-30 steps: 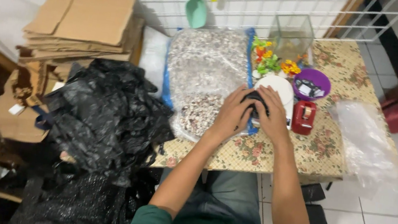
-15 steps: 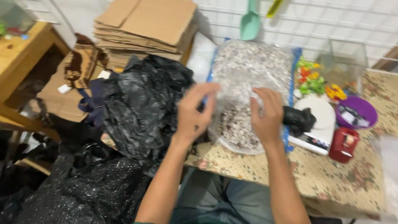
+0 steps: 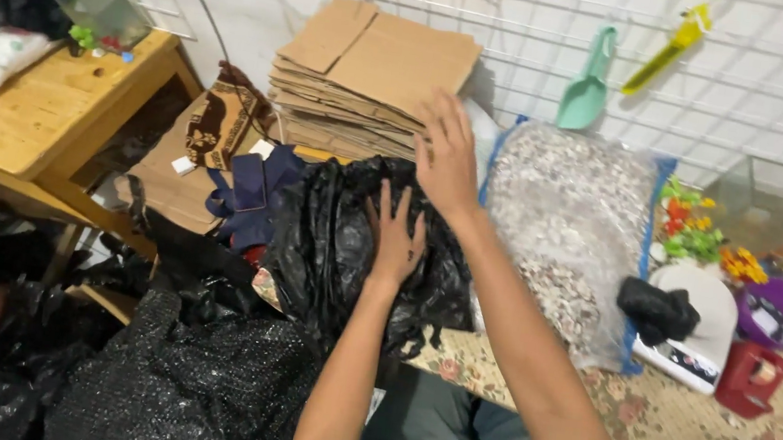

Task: Assembling a small cardboard box, placing a black bag inside, and wrapping the box in bubble wrap.

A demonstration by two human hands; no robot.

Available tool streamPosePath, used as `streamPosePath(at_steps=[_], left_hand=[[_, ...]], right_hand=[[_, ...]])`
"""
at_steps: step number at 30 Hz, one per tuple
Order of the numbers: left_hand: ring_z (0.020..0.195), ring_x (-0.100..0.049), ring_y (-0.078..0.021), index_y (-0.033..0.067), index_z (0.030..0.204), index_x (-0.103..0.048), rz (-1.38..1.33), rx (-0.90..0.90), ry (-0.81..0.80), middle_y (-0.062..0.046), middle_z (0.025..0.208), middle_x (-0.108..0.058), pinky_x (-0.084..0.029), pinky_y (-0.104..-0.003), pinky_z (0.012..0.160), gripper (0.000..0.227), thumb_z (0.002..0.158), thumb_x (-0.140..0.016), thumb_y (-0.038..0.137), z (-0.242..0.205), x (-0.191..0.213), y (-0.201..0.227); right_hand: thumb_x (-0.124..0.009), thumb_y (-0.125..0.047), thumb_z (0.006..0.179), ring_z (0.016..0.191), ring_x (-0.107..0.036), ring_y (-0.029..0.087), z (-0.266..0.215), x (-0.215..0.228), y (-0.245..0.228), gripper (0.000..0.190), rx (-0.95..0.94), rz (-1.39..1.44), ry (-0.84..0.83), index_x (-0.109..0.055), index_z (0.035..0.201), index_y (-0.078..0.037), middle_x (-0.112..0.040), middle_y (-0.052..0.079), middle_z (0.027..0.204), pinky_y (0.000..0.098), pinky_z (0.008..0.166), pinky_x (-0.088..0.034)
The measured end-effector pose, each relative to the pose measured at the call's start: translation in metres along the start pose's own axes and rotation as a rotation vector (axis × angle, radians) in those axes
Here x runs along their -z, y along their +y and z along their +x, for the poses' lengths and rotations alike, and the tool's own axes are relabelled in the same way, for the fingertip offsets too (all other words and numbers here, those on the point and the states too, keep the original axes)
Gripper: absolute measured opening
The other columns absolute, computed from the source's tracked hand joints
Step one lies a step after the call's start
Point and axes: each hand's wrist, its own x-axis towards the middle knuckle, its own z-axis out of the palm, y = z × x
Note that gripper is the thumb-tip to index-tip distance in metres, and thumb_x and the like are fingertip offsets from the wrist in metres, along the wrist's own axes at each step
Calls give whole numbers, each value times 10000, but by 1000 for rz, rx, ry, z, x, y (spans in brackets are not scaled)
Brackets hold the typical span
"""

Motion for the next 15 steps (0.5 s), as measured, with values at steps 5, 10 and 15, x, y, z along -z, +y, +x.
streamPosePath(at_steps=[5,10,15], left_hand=[[1397,-343,-516,150,1530,-464,-167,46,58,-202,1644,-253,-328,-693,1090,529,1027,-558,286,-3,-2,5],[1485,-195,-477,173,1596,-356,-332,55,42,-158,1683,-148,-314,-630,1127,586,1040,-517,268,2,18,22],[1471,-114,-522,50,1626,-175,-677,200,131,-299,1647,-40,-281,-626,1144,696,1049,-548,163,-2,28,27]], right_hand=[[-698,-125,981,1371,-465,366,1,-35,44,349,-91,-143,-82,-679,1325,-69,-643,135,1343,479,1098,-394],[-704,-304,997,1172,-556,268,-1,-44,65,295,-68,-172,7,-752,1259,-178,-721,13,1262,390,967,-462],[-592,-63,1046,1093,-680,321,11,-26,36,237,-172,5,71,-747,1224,-68,-724,164,1204,366,923,-558]])
